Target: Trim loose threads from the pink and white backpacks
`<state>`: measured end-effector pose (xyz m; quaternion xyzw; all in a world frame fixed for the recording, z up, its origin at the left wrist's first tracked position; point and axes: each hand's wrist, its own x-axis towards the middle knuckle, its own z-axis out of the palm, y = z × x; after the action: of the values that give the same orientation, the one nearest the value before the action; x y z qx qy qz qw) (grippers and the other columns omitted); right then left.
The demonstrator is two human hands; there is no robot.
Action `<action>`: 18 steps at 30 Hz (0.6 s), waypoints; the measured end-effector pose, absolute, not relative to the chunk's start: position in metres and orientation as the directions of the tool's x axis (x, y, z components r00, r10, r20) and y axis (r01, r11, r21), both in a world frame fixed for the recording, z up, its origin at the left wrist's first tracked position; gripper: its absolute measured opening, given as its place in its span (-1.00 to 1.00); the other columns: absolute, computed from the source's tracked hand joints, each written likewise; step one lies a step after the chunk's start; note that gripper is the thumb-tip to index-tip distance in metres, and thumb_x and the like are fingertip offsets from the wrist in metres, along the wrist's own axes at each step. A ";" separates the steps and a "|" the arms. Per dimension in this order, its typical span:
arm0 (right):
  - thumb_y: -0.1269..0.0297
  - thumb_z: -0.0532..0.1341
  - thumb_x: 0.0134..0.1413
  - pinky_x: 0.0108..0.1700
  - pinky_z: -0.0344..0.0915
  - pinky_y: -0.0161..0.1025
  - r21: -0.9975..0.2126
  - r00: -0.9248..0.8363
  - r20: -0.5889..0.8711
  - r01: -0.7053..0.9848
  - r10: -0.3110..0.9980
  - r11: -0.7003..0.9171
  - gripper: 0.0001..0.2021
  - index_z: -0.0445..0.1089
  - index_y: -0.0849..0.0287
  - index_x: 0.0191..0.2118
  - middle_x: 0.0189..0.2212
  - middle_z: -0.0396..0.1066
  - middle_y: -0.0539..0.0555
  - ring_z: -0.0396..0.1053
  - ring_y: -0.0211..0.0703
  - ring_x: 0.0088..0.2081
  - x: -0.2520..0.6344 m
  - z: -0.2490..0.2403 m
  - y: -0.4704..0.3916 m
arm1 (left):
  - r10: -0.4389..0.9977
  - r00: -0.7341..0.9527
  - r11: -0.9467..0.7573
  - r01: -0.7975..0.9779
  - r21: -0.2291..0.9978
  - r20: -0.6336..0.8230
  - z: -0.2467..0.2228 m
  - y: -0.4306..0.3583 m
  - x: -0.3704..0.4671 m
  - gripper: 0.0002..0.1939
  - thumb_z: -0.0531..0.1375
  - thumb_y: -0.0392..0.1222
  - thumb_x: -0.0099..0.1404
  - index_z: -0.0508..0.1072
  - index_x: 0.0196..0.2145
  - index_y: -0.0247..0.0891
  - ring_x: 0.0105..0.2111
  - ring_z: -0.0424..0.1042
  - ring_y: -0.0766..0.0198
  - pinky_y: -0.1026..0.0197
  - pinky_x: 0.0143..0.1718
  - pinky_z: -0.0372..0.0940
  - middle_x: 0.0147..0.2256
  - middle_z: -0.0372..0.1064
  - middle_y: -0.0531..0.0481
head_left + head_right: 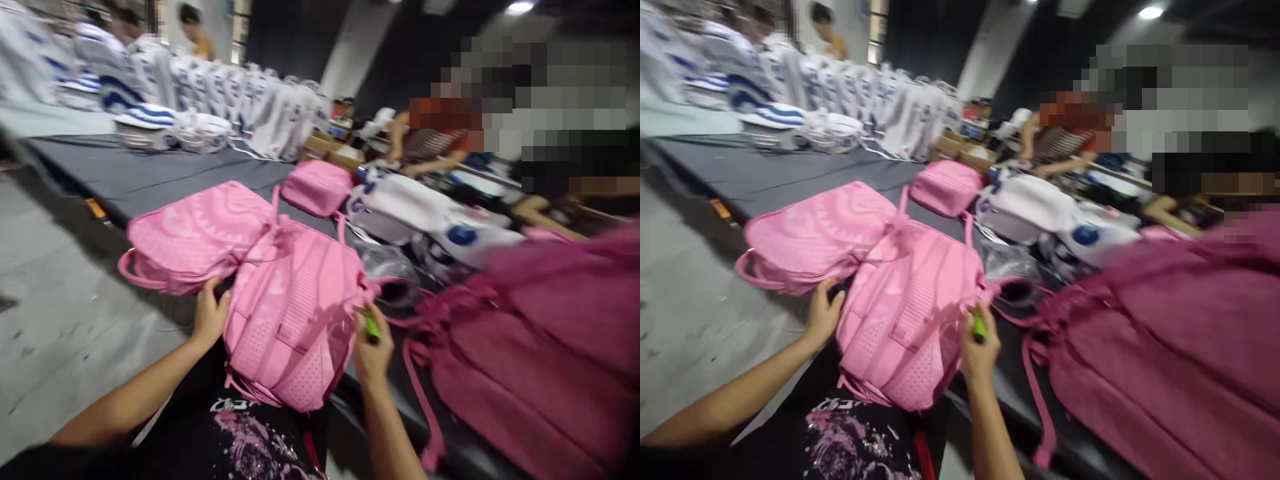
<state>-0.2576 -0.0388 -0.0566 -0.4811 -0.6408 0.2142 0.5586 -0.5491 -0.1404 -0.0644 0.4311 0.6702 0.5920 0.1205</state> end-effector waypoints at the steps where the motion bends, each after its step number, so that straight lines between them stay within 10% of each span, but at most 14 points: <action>1: 0.09 0.24 0.29 -0.08 0.48 -0.04 -0.784 0.117 0.539 0.431 0.834 0.446 -0.60 0.44 0.22 0.11 -0.11 0.54 0.19 0.53 -0.04 -0.14 -0.253 -0.060 -0.048 | 0.765 -0.468 -0.146 0.544 0.826 0.444 -0.065 -0.144 -0.546 -0.65 0.13 -0.07 0.38 0.39 0.05 -0.26 0.11 0.38 -0.02 -0.17 0.16 0.25 0.03 0.44 -0.25; 5: 0.26 0.17 0.32 0.04 0.39 0.04 -0.464 -0.141 0.721 0.629 0.678 0.624 -0.65 0.43 0.18 0.15 -0.03 0.54 0.26 0.49 0.04 -0.02 -0.285 -0.061 -0.050 | 0.762 0.416 -0.592 0.758 0.273 0.497 -0.088 -0.140 -0.511 -0.45 0.15 0.04 0.42 0.28 0.29 -0.19 0.37 0.08 -0.05 -0.18 0.38 -0.03 0.33 0.19 -0.21; 9: 0.41 0.15 0.28 -0.16 0.41 -0.13 -0.218 -0.556 0.533 0.637 0.637 0.739 -0.68 0.45 0.17 0.10 -0.19 0.54 0.20 0.48 -0.02 -0.19 -0.298 -0.064 -0.040 | 0.678 0.654 -0.690 0.723 -0.016 0.335 -0.160 -0.145 -0.491 -0.35 0.11 0.15 0.42 0.26 0.33 -0.24 0.38 0.07 -0.05 -0.12 0.35 -0.04 0.35 0.15 -0.25; 13: 0.43 0.15 0.27 -0.30 0.36 -0.23 -0.232 -0.310 0.590 0.819 0.745 0.524 -0.69 0.45 0.19 0.09 -0.22 0.49 0.19 0.46 -0.06 -0.27 -0.243 -0.096 -0.048 | 0.651 0.640 -0.676 0.734 -0.073 0.408 -0.182 -0.153 -0.502 -0.52 0.07 0.06 0.47 0.37 0.25 -0.12 0.27 0.26 0.08 0.01 0.26 0.07 0.25 0.33 -0.13; 18: 0.39 0.15 0.23 -0.14 0.42 -0.15 -0.381 -0.080 0.670 0.816 0.738 0.434 -0.64 0.42 0.16 0.12 -0.14 0.49 0.20 0.46 -0.04 -0.17 -0.233 -0.133 -0.058 | 0.568 0.707 -0.801 0.592 0.086 0.421 -0.092 -0.072 -0.470 -0.69 0.04 -0.20 0.46 0.49 0.03 -0.27 -0.03 0.43 0.09 0.05 -0.03 0.28 -0.03 0.50 -0.19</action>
<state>-0.2332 -0.0575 -0.1332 -0.5299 -0.7335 -0.0461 0.4231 -0.4701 -0.0718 -0.0923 0.9235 0.3142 0.2183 -0.0276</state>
